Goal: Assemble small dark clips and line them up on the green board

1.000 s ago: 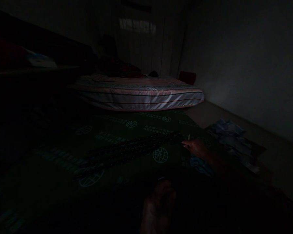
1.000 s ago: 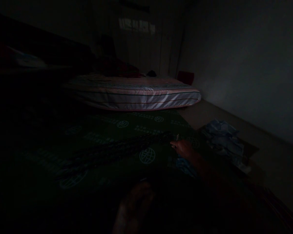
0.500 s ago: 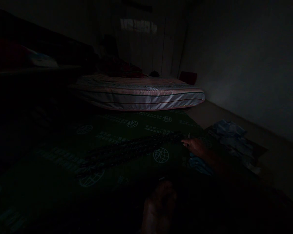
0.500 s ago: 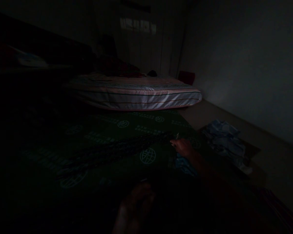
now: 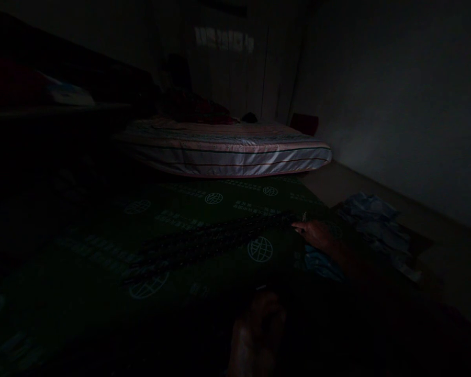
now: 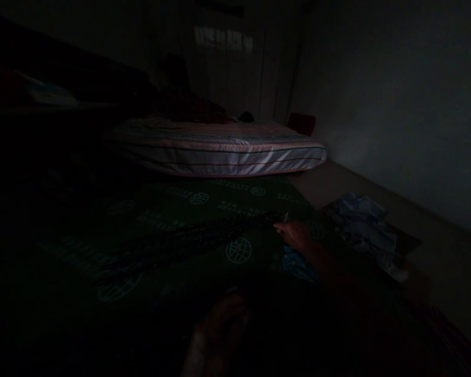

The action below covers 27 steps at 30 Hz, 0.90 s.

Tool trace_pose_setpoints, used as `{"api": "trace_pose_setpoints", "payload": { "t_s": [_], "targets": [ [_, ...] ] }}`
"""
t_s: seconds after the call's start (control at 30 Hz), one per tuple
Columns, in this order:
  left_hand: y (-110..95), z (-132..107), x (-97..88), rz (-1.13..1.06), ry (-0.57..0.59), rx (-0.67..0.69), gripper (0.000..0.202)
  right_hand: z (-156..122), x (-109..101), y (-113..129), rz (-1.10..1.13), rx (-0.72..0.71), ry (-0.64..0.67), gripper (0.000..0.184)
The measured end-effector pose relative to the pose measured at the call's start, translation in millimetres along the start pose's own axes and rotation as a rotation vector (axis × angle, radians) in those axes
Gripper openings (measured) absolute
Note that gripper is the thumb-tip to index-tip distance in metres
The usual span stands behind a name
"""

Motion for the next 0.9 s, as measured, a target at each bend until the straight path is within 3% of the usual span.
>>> {"api": "trace_pose_setpoints", "payload": {
  "t_s": [0.23, 0.67, 0.9],
  "targets": [
    [-8.9, -2.4, -0.8, 0.063, -0.002, 0.034, 0.018, 0.7, 0.6, 0.1, 0.015, 0.022, -0.003, 0.033],
    [-5.4, -1.0, 1.1, 0.011, -0.001, 0.041, 0.020, -3.2, -3.3, 0.5, 0.131, 0.066, -0.057, 0.033],
    [-11.6, 0.3, -0.7, 0.027, 0.007, -0.013, 0.017, -21.9, -22.4, -6.3, 0.243, 0.131, -0.168, 0.037]
  ]
}}
Point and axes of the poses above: each hand's wrist, its own z-axis towards the middle knuckle, its own x-axis out of the palm, y = z × x, the point moved 3 cm from there along z, towards the middle knuckle, and after that the axes turned 3 degrees about -x, right-handed, at the moved point
